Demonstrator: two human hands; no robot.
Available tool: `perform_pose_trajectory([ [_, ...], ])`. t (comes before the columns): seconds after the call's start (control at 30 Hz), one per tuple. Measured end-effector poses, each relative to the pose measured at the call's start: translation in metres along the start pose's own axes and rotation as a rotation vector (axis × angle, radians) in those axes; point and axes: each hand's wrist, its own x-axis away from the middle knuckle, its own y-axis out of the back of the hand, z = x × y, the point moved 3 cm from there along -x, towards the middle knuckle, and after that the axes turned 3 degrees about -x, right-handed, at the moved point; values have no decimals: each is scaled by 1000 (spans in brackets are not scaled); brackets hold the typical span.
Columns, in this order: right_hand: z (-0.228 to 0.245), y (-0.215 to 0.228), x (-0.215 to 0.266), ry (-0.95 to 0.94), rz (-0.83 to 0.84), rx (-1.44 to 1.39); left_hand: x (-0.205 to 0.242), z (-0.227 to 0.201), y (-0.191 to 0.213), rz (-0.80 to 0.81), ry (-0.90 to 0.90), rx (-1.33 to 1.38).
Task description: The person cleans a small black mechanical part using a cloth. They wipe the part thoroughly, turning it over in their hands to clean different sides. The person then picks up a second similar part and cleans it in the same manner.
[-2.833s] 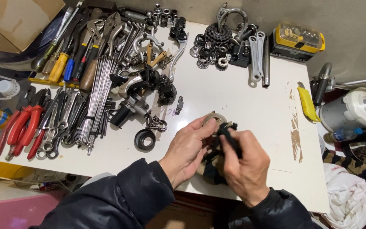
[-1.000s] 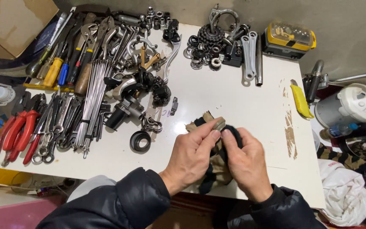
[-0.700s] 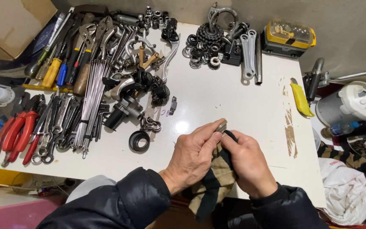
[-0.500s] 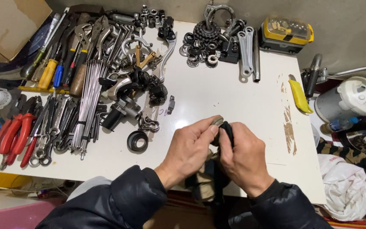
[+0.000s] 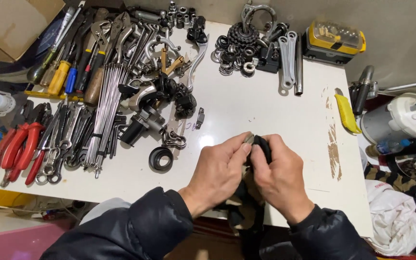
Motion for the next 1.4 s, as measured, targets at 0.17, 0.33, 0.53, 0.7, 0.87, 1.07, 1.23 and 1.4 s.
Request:
perform_pose_trajectory([
  [0.17, 5, 5, 2, -86, 32, -140, 3, -6, 5, -30, -34, 36],
  [0.33, -4, 7, 2, 531, -101, 366, -9, -6, 8, 25, 32, 69],
  [0.53, 5, 5, 9, 778, -256, 655, -13, -3, 3, 59, 113, 101],
  [0.7, -2, 2, 7, 187, -3, 199, 3, -7, 0, -7, 156, -50],
  [0.87, -7, -2, 4, 66, 105, 185, 4, -9, 4, 76, 234, -67],
  [1.07, -9, -1, 6, 637, -167, 522, -13, 12, 7, 39, 222, 86],
  [1.23, -3, 2, 8, 558, -139, 443, -9, 4, 5, 25, 236, 28],
  [1.4, 0, 2, 8, 55, 81, -12, 3, 5, -1, -43, 111, 22],
])
